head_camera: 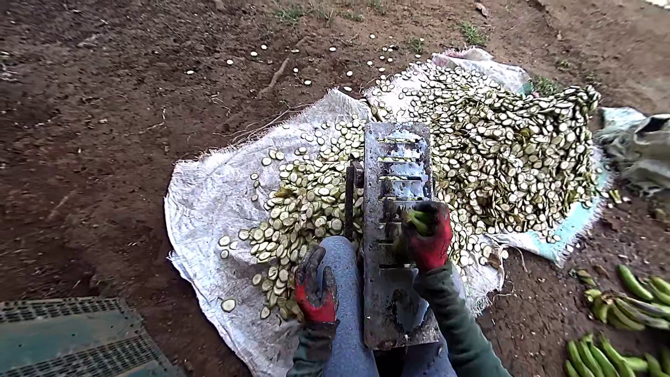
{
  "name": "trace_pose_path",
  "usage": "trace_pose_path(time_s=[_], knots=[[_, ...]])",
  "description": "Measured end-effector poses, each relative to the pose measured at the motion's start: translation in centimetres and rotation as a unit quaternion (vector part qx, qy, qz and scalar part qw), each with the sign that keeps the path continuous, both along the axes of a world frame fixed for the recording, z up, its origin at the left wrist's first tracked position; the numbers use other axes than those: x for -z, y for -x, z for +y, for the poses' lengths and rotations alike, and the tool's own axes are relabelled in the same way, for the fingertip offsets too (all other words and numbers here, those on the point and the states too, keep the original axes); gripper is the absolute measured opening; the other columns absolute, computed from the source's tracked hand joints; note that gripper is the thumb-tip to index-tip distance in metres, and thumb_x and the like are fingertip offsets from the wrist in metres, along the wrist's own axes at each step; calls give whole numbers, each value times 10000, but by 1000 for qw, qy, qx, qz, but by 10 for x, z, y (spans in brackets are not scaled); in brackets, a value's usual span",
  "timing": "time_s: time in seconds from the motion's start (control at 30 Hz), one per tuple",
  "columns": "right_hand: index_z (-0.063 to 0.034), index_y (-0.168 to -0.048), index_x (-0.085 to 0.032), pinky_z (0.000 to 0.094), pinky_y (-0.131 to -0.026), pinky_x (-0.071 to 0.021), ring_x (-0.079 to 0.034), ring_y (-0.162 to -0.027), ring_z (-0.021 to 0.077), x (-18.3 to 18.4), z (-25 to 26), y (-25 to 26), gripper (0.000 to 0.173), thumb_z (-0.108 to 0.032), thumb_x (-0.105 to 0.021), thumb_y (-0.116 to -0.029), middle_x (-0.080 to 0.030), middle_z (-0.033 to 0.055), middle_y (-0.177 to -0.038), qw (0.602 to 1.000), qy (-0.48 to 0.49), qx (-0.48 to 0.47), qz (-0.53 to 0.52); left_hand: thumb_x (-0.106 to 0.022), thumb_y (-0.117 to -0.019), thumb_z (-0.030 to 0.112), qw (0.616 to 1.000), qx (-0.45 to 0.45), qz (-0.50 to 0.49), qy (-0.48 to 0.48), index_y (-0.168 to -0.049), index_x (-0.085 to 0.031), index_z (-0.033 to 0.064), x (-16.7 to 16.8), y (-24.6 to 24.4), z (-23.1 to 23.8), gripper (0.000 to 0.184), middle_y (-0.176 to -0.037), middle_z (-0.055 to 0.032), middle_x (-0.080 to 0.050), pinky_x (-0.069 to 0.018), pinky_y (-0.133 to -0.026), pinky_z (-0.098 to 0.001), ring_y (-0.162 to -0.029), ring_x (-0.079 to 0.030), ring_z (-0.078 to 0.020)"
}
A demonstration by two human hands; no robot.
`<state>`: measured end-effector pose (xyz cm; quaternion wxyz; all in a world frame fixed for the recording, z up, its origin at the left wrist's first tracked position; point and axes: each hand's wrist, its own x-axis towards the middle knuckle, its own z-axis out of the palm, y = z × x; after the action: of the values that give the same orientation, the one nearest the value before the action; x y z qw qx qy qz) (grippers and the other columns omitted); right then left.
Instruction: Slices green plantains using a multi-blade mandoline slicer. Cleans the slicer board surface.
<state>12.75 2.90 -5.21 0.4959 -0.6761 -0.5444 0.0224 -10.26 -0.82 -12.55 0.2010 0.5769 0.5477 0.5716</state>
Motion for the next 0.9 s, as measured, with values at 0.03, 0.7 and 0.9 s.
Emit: trace_pose_path(time_s=[0.03,0.7,0.9], knots=[[14,-1075,-677,400,-826,-588,-683,-942,230,14,-41,6,443,-262,-811,-755,-695,168,-1038,1000,-14,7,11,-551,-926,128,1000,2,7,5,-1225,-665,-76,5,-1,-1,379,-1280,-235,-659,-410,-1147,-384,-1283,-587,-276],[-122,-1025,-673,308,-920,-552,-660,-1013,150,46,-71,24,380,-426,-763,-814,-687,71,-1006,996,-72,10,-52,-528,-942,118,998,-8,64,-19,-1203,-690,-18,12,-7,9,336,-1242,-195,-687,-444,-1111,-408,-1240,-616,-267],[-24,-974,-716,504,-783,-564,-685,-918,380,24,62,2,383,-316,-784,-736,-702,222,-976,986,-108,1,-129,-542,-928,112,997,-11,65,-27,-1185,-701,-16,16,-11,14,328,-1230,-188,-696,-440,-1114,-394,-1233,-623,-261]])
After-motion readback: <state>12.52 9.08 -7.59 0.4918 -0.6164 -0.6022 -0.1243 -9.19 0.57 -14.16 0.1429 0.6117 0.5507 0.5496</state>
